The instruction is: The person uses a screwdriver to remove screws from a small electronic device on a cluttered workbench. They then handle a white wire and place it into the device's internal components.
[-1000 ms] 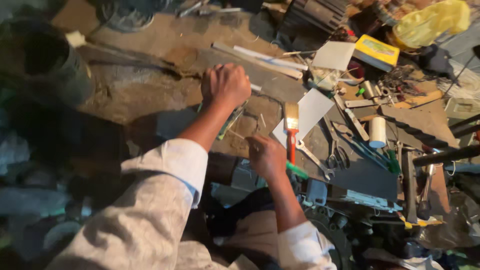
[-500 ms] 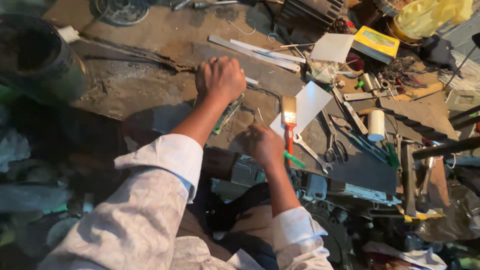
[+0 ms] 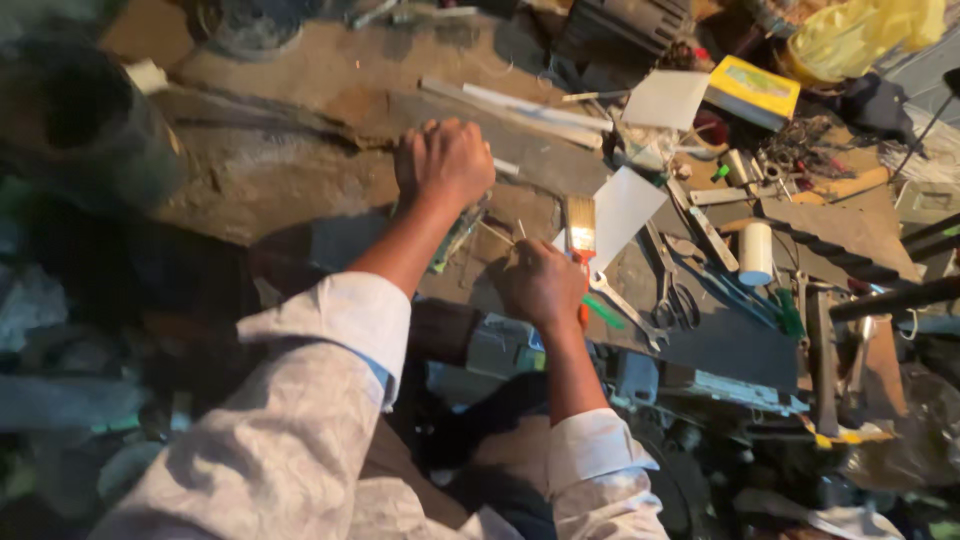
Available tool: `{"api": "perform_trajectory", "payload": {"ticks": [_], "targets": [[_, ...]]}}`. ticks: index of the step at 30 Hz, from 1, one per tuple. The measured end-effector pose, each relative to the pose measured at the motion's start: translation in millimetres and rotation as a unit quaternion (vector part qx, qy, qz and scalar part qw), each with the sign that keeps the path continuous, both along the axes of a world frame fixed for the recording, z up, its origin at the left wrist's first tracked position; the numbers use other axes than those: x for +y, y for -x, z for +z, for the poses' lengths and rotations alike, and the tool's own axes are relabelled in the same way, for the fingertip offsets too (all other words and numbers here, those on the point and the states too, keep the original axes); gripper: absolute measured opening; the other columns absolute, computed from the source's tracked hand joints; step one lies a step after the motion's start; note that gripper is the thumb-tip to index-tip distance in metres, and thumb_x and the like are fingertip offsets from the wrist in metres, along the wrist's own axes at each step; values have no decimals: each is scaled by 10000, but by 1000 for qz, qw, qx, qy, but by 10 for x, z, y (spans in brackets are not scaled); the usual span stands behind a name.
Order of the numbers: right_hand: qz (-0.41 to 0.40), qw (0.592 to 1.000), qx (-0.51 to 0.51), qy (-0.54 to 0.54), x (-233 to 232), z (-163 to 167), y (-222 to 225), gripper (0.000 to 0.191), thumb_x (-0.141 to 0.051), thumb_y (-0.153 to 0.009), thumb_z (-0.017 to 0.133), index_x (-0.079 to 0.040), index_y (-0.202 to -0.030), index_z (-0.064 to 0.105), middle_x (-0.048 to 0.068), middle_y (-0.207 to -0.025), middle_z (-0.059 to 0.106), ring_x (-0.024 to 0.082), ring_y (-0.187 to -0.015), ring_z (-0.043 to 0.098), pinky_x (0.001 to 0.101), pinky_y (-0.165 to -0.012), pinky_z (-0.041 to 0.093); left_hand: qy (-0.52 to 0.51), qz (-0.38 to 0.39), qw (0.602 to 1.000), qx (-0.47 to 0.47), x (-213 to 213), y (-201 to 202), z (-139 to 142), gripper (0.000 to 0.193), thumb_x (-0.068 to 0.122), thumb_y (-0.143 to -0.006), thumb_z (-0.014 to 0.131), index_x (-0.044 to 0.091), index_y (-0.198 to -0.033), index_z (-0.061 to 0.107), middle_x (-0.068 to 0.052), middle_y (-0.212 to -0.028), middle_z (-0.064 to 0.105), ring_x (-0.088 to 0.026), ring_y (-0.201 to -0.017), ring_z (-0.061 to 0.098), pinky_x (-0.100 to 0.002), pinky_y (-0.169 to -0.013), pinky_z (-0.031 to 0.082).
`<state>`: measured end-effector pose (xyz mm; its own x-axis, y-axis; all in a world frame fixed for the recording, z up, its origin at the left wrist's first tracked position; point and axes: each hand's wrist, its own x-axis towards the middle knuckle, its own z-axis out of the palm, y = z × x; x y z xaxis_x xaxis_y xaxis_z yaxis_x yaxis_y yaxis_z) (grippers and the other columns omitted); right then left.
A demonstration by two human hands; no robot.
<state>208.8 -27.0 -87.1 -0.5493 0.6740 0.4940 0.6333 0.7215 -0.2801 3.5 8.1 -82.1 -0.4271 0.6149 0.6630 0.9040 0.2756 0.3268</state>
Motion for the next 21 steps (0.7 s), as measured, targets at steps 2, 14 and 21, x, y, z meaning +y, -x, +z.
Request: {"api": "perform_trajectory", "payload": {"ticks": [2,14,21], "targets": [[-30,999,4,-23,82,46,40,97,-187,-887,655,-168,-902,749,89,-854,731,344,-750,707,481,-616,531,30,-15,999,-18,-10,3,24,239,335,-815,702,99,-822,736,-148,-888,728,-391,-875,679,-576,-760,490],[-15,1000,11,-2,52,69,79,128,-239,-800,749,-154,-895,752,104,-870,738,367,-734,705,484,-603,535,-8,-25,1000,-6,16,35,-52,215,302,-834,686,94,-784,708,-156,-856,717,-404,-849,677,-592,-738,484],[40,998,51,27,-122,8,-54,88,-217,-883,675,-173,-897,751,93,-833,724,346,-735,705,464,-617,542,11,-24,1000,-12,78,31,-120,225,299,-848,689,76,-823,710,-173,-909,724,-413,-893,670,-589,-771,472]]}}
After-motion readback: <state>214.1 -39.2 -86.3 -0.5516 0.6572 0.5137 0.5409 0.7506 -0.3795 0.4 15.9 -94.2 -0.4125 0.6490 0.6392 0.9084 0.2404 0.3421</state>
